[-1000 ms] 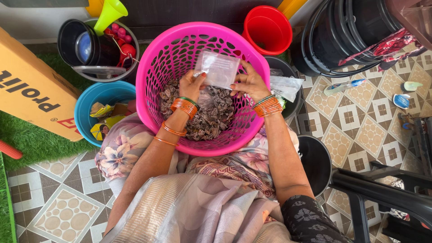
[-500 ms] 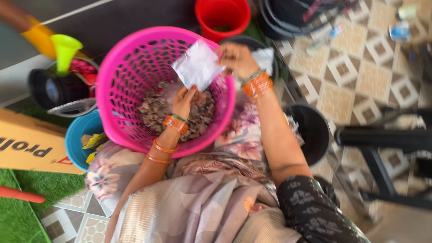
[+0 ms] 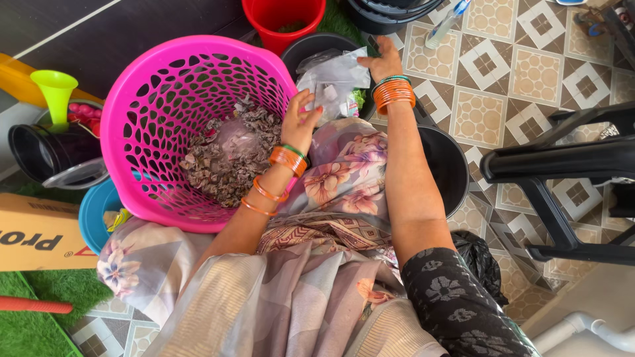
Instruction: The person sits on the floor and sorts through a pink basket filled with small dark pieces and plastic bags. They pick up items, separate them, and place some into a black bucket beside them.
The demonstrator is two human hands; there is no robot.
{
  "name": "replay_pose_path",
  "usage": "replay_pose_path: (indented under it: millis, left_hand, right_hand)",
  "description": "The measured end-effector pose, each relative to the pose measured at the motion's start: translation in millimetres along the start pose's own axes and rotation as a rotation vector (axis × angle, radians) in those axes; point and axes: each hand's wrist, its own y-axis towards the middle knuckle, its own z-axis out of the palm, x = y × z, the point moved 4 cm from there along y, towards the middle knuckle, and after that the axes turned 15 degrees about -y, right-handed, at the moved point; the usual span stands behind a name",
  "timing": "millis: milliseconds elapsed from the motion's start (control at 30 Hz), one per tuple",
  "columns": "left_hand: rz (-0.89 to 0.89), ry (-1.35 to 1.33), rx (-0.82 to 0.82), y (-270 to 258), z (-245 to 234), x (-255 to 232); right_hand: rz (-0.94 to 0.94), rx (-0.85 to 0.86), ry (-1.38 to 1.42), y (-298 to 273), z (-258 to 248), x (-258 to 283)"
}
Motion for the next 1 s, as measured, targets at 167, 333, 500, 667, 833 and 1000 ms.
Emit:
replay_pose_path:
  millis: [167,333,500,667,833,1000]
  left_hand:
    - [0.561,0.733,0.013,-66.4,-13.6,-44.7]
    - [-0.169,1.091,0.096,-99.0,-27.9,-34.2]
    - [-0.443,1.139,0.307,-115.8,-31.5,-15.8]
    - [-0.446,1.120,0.458,-98.9,-41.5,-14.3]
    - [-0.499,1.071,0.490,-96.1,-45.1,-21.0]
    - [-0.606,1.085,0.534,-97.5,-36.7,-32.2]
  right_hand:
    - [0.067,0.115,0.102,3.5,15.0,12.7]
    - [0.128,0.339,0.035,3.7,35.4,33.7]
    - [-0.364,0.551,-0.661,13.0,109.8,5.8]
    - [-0.418,0.892,-1.062,-19.9,180.4,-45.5]
    - [-0.104,0.890,-0.948,-48.3,194.9,-43.1]
    - [-0.058,0.980,-1.068,-53.5,224.4,-47.5]
